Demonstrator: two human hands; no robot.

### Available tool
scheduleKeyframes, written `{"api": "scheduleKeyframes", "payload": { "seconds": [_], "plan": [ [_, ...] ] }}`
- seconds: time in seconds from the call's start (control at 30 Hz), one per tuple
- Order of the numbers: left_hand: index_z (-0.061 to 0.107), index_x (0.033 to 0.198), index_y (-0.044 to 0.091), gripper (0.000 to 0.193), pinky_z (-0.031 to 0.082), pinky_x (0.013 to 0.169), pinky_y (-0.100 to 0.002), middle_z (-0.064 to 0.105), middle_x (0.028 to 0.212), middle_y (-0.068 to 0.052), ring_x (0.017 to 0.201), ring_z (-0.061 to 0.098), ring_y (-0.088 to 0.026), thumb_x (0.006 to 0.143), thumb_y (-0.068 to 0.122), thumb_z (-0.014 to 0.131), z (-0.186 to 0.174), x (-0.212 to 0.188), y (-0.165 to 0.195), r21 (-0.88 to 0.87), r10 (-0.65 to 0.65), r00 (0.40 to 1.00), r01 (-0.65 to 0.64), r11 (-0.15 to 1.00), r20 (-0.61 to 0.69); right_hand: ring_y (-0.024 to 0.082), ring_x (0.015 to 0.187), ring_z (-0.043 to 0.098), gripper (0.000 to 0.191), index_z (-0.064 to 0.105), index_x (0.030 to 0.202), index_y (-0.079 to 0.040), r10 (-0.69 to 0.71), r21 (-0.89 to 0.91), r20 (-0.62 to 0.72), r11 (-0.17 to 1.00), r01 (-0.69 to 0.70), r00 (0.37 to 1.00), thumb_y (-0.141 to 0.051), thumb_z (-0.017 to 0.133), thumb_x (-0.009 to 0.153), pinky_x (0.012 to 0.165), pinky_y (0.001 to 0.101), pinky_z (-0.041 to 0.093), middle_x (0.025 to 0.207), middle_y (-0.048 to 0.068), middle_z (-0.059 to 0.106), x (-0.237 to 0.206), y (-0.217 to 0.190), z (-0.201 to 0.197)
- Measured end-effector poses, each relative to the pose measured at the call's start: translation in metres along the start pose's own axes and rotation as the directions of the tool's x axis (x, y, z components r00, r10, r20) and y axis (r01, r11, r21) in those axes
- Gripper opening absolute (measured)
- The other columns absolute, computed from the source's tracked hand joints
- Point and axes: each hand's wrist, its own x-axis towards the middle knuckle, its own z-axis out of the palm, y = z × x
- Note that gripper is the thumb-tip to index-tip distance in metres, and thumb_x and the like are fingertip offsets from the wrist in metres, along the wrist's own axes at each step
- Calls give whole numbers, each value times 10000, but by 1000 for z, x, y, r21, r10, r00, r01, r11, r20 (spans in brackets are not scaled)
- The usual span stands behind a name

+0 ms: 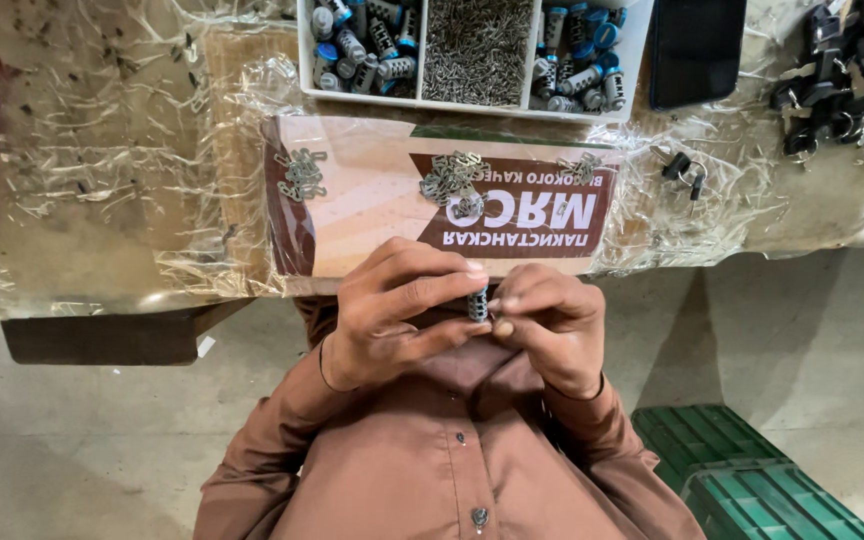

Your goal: The person sits at a workbench assembling small metal components by hand. They pick a cylindrical metal body and a spring from a compartment tray, press the parts together to fit them, and place the finished assembly onto a pile of completed pieces on the table.

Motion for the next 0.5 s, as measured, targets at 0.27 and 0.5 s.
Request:
{"api": "scheduleKeyframes", "payload": {
  "seconds": [0.27,0.5],
  "plan": [
    [722,1216,78,456,578,900,-341,702,1162,-67,1031,680,-238,808,145,915,-3,-7,0,11,0,1000,0,1000,-18,202,819,724,285,731,1110,-12,-435,-796,165,471,380,885,79,788,846,718,292,600,921,119,717,19,-23,19],
    [719,1171,80,447,582,889,-341,719,1141,-55,1013,673,-230,769,89,915,-6,-9,2,49,22,999,-20,999,-42,201,864,772,172,680,1023,3,-462,-634,14,681,365,887,84,748,888,770,264,630,973,156,755,21,-32,41]
  ]
}}
